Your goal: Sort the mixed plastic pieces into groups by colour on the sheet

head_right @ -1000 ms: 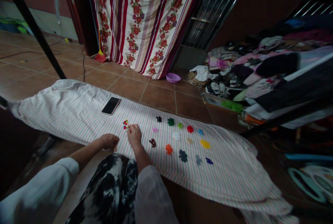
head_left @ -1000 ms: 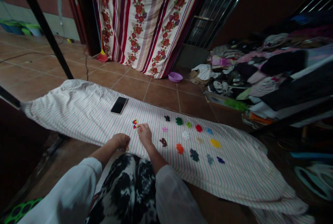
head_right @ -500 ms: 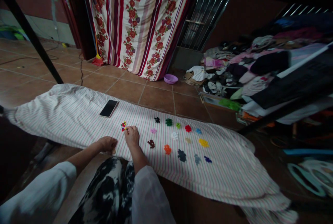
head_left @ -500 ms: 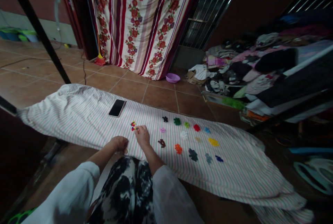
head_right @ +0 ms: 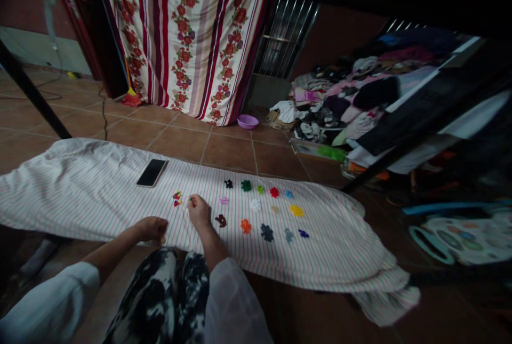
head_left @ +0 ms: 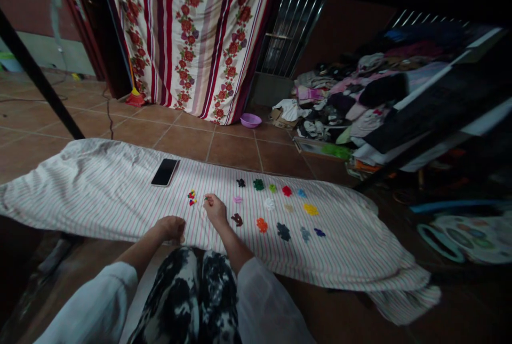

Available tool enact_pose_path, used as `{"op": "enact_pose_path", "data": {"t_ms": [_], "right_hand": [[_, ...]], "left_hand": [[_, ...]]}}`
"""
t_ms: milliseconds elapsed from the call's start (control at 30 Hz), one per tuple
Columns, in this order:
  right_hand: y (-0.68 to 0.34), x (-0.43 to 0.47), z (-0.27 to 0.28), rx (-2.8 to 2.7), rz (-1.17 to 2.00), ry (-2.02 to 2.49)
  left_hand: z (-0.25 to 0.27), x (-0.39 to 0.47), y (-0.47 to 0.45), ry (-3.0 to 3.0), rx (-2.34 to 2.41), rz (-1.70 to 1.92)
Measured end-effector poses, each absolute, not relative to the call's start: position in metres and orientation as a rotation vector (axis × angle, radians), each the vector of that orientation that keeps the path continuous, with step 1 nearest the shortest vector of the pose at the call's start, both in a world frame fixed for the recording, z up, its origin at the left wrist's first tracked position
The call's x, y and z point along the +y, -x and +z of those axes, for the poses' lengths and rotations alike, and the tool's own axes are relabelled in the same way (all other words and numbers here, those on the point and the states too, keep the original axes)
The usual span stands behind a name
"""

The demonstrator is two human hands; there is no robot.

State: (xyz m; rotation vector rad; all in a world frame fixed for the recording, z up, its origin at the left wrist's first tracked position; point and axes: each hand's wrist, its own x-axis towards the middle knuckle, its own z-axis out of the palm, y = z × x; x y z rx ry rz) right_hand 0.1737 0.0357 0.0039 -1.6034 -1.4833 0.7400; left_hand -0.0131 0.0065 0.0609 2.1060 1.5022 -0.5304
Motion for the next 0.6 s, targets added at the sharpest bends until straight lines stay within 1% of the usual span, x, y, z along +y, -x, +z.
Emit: {"op": "enact_pose_path", "data": {"t_ms": [333, 600], "right_hand": [[-0.249, 0.047, 0.019, -1.390, 0.645, 1.578], [-0.324, 0.065, 0.024, -1.267, 0.427, 1.800]], "left_hand": [[0.061, 0.005, 0.013, -2.150, 1.473, -0.529], [0.068, 0.002, 0.009, -2.147, 1.461, -0.547]]}}
